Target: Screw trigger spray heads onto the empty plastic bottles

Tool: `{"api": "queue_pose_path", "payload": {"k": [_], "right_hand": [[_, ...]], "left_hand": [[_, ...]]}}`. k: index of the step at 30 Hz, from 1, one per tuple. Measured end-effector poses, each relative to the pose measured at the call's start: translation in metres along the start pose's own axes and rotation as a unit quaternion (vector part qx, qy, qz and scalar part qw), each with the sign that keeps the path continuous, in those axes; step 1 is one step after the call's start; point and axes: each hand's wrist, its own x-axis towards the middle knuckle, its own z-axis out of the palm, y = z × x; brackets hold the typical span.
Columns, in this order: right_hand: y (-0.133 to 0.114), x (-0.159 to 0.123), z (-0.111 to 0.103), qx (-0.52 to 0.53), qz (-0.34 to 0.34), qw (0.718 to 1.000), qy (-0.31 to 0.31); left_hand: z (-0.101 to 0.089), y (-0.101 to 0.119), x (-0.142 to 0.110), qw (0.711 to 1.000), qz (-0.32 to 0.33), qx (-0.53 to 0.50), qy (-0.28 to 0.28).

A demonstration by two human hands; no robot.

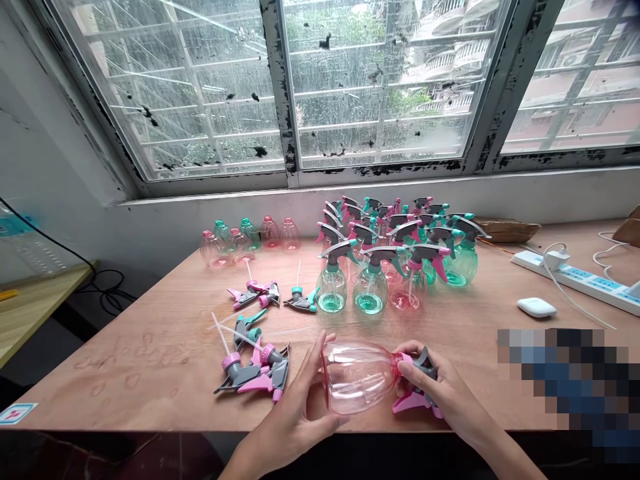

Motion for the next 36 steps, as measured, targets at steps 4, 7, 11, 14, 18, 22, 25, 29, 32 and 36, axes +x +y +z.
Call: {"api": "queue_pose_path", "payload": {"k": [4,7,11,14,18,22,25,29,32,36], "right_hand": [[0.0043,0.0009,-0.0037,-0.001,0.006,1.0,-0.021],[0.0048,0.0009,-0.0044,-0.002,0.009,1.0,-0.022],[0.0043,0.0004,-0.0032,-0.007,0.014,1.0,-0.016],[0.0052,0.0004,-0.0029,-0.013,0.014,1.0,-0.01],[0.006,0.0007,-0.0039,-0.01,0.01,1.0,-0.017],[0.0047,0.0007,-0.0044,0.003,0.013,1.0,-0.021],[0.0036,0.0005,-0.0045,0.011,0.014,1.0,-0.024],[0.0027,0.0002,-0.0045,0.005,0.013,1.0,-0.02],[0.0017,0.0,-0.0037,0.002,0.011,1.0,-0.017],[0.0004,0.0,-0.0017,-0.003,0.009,1.0,-0.012]], "left_hand": [[0.0004,-0.0004,0.0013,1.0,-0.004,0.009,-0.011],[0.0003,0.0009,-0.0001,1.0,-0.026,0.006,0.001],[-0.0003,0.0009,-0.0007,0.999,-0.043,-0.02,-0.001],[-0.0009,-0.0021,0.0006,0.999,-0.023,-0.023,-0.009],[-0.0009,-0.0049,0.0018,1.0,0.007,-0.015,-0.013],[-0.0005,-0.0035,0.0011,1.0,-0.002,-0.003,-0.002],[-0.0001,-0.0001,0.0004,1.0,-0.023,-0.018,-0.003],[-0.0001,0.0035,0.0001,0.999,-0.038,-0.007,0.004],[-0.0009,0.0015,0.0004,1.0,-0.019,0.018,0.003],[-0.0015,-0.0026,0.0009,0.999,0.002,0.034,-0.001]]}}
